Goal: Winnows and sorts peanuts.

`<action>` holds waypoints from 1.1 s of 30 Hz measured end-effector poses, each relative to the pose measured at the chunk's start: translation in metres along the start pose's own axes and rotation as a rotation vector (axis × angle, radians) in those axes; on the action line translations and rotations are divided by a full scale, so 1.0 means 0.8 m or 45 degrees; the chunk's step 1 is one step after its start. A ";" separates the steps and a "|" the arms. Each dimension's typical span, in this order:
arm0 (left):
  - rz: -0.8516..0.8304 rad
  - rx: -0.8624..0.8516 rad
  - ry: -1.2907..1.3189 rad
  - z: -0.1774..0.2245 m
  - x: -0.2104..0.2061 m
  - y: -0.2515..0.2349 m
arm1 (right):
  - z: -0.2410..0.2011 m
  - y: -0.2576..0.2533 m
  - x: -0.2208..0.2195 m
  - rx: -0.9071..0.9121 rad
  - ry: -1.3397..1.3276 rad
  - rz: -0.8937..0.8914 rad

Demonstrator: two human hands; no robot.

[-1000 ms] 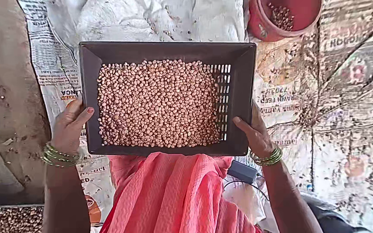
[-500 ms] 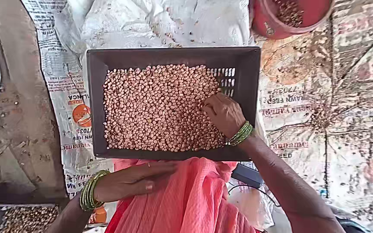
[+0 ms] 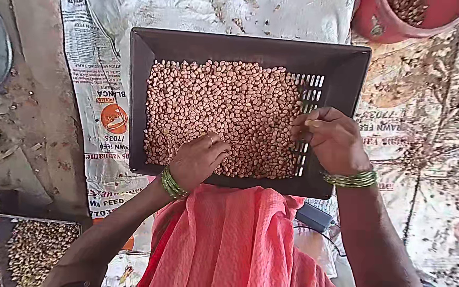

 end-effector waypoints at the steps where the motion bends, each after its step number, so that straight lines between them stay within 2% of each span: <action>1: -0.014 -0.018 -0.054 0.000 -0.009 -0.005 | -0.001 0.005 0.000 -0.015 -0.146 -0.101; 3: -0.023 -0.028 -0.117 -0.004 -0.022 -0.009 | -0.004 0.016 -0.014 -0.004 -0.076 -0.234; 6: -0.022 0.005 -0.064 -0.008 -0.025 -0.010 | -0.008 0.039 -0.073 0.029 0.524 -0.277; 8: -0.032 0.155 0.086 -0.012 -0.010 -0.007 | -0.002 0.044 -0.112 0.197 0.900 -0.274; 11: 0.159 0.320 0.230 -0.027 0.037 0.019 | 0.012 0.045 -0.147 0.510 1.246 -0.247; 14: 0.361 0.402 0.250 -0.056 0.075 0.053 | 0.029 0.038 -0.161 0.641 1.441 -0.254; 17: 0.363 0.438 0.214 -0.065 0.081 0.056 | 0.036 0.034 -0.170 0.688 1.474 -0.269; 19: 0.283 0.356 0.163 -0.056 0.070 0.039 | 0.033 0.033 -0.164 0.519 1.311 -0.283; 22: 0.217 0.247 0.068 -0.050 0.047 0.017 | 0.014 0.031 -0.121 0.054 0.620 -0.310; 24: 0.142 0.227 0.003 -0.054 0.034 0.013 | 0.006 0.030 -0.081 -0.045 0.214 -0.341; 25: 0.090 0.215 -0.016 -0.057 0.027 0.012 | 0.002 0.031 -0.058 -0.038 0.118 -0.340; 27: 0.037 0.173 -0.053 -0.059 0.013 0.010 | -0.001 0.041 -0.019 -0.006 0.141 -0.277; 29: 0.017 0.128 -0.115 -0.059 0.007 0.006 | -0.004 0.055 -0.007 -0.007 0.391 -0.185; 31: 0.001 0.117 -0.124 -0.061 0.007 0.005 | -0.002 0.070 -0.022 0.024 0.763 -0.112; 33: 0.010 0.193 0.010 -0.064 0.017 0.003 | 0.009 0.080 -0.045 0.146 1.037 -0.123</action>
Point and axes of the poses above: each hand's wrist, its own y-axis away from the middle knuckle, its own x-axis out of the back of the hand, z = x × y, the point moved 5 cm from there along -y, towards the middle knuckle, and after that the axes turned 11 degrees about -x, right-handed, at the moved point
